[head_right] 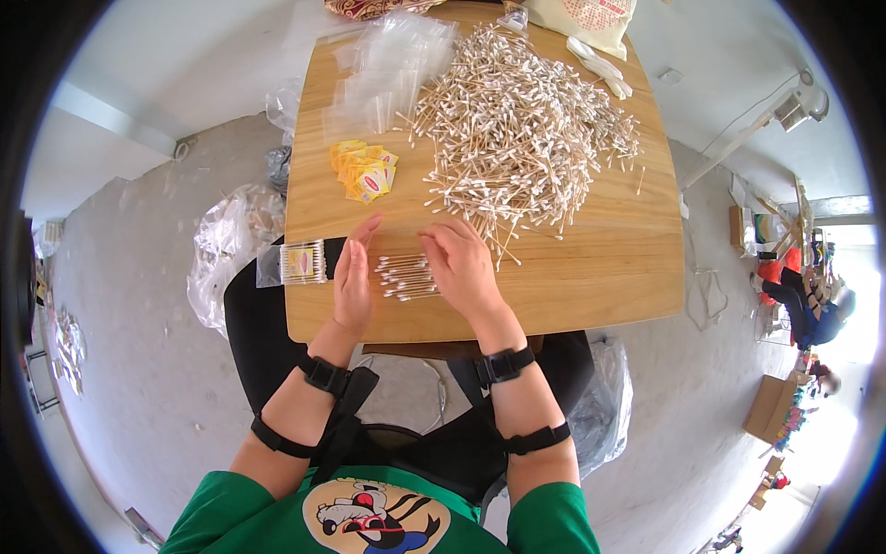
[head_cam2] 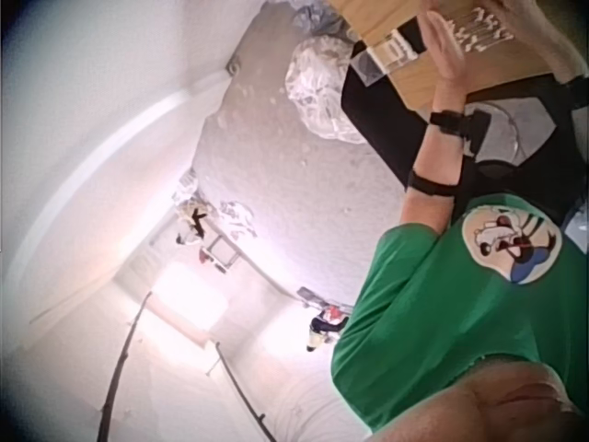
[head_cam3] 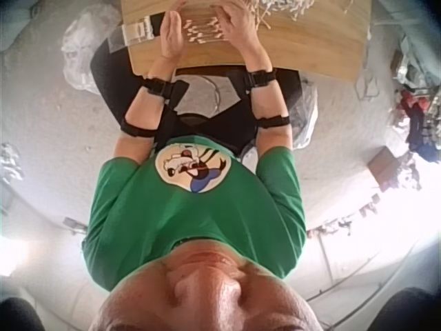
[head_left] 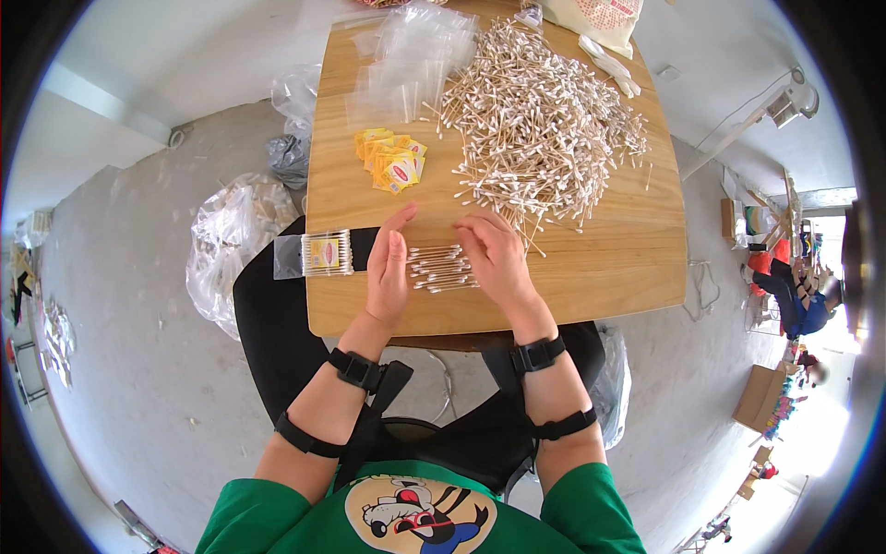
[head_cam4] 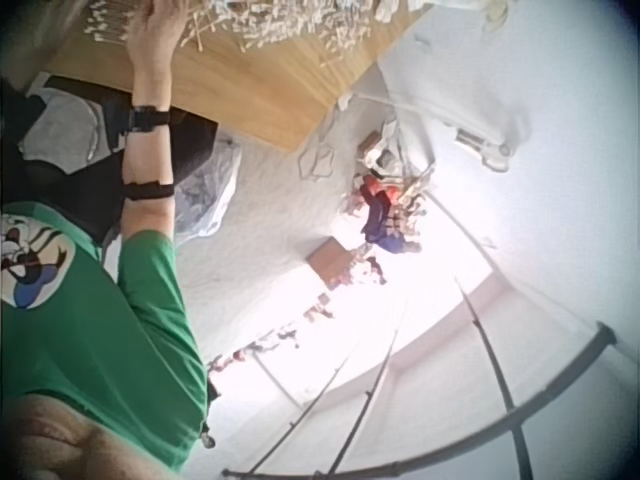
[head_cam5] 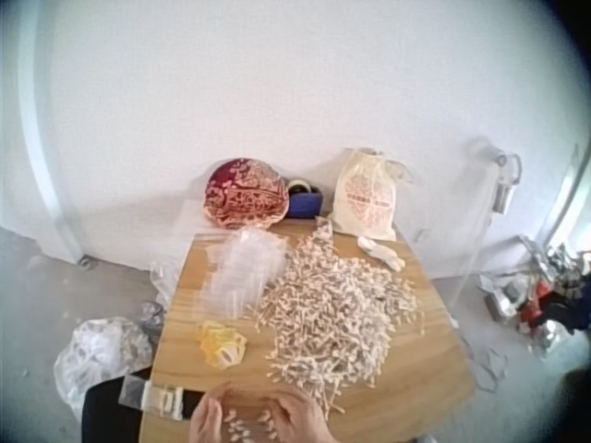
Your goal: The recorder is counting groups of cotton swabs and placing them into small plastic bags with labels.
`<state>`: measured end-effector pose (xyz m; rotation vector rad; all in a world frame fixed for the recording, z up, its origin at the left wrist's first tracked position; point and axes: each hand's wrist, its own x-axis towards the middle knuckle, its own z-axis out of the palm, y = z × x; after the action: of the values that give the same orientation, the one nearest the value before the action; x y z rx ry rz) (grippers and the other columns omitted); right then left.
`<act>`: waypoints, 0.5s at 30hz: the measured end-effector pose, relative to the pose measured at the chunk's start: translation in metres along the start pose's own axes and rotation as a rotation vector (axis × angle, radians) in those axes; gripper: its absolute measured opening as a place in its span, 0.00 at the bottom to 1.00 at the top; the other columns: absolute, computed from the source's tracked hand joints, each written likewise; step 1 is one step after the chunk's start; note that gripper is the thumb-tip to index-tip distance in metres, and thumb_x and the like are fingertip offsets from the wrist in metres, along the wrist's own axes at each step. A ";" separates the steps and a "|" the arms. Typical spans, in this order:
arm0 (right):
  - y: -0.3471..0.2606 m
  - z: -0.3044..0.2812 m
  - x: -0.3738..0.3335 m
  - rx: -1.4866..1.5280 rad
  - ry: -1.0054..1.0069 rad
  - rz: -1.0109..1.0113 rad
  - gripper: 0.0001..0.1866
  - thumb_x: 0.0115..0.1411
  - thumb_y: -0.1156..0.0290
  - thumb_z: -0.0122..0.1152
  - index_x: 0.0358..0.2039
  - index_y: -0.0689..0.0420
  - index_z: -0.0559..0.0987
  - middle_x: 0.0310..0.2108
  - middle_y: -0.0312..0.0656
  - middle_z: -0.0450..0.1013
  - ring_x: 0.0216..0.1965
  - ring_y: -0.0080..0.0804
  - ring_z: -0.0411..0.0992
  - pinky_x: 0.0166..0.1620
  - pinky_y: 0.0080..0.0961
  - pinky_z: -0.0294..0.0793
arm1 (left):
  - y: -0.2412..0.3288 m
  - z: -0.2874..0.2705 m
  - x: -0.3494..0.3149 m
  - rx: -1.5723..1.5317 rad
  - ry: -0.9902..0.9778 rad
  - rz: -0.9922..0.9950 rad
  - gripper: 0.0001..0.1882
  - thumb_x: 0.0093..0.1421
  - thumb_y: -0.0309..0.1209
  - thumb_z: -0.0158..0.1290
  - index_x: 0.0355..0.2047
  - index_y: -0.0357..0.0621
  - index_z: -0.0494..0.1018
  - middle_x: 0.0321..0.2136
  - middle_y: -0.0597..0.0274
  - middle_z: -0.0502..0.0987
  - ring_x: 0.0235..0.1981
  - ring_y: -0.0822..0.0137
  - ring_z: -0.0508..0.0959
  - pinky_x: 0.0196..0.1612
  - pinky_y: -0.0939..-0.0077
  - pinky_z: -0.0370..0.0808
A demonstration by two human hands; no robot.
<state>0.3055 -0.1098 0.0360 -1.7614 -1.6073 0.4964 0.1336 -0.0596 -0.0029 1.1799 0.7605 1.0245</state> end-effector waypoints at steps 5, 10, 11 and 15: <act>0.004 0.016 -0.030 0.372 0.178 0.133 0.24 0.75 0.58 0.43 0.60 0.62 0.72 0.57 0.56 0.71 0.59 0.50 0.70 0.62 0.36 0.66 | -0.006 0.004 -0.008 -0.028 0.055 -0.012 0.31 0.76 0.47 0.35 0.66 0.33 0.61 0.66 0.55 0.64 0.67 0.64 0.62 0.69 0.69 0.54; -0.007 0.035 -0.032 0.437 0.171 0.161 0.29 0.76 0.53 0.36 0.62 0.65 0.69 0.60 0.49 0.70 0.61 0.40 0.67 0.64 0.32 0.62 | -0.001 0.019 -0.012 -0.006 0.015 -0.012 0.31 0.76 0.48 0.35 0.66 0.33 0.61 0.66 0.54 0.64 0.68 0.63 0.60 0.70 0.68 0.53; -0.007 0.036 -0.032 0.468 0.177 0.156 0.29 0.76 0.53 0.36 0.62 0.65 0.69 0.60 0.49 0.70 0.61 0.40 0.67 0.64 0.32 0.62 | 0.001 0.021 -0.012 0.007 0.018 -0.017 0.32 0.76 0.48 0.35 0.66 0.33 0.61 0.66 0.54 0.64 0.68 0.63 0.61 0.70 0.68 0.54; -0.010 0.040 -0.031 0.563 0.202 0.169 0.30 0.76 0.51 0.37 0.62 0.65 0.68 0.59 0.49 0.70 0.61 0.38 0.66 0.65 0.33 0.61 | -0.001 0.019 -0.012 0.036 0.014 -0.006 0.31 0.76 0.48 0.35 0.66 0.33 0.61 0.66 0.54 0.64 0.68 0.63 0.61 0.70 0.67 0.54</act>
<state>0.2659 -0.1303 0.0099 -1.4618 -1.0499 0.7407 0.1466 -0.0775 0.0001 1.2021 0.7962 1.0191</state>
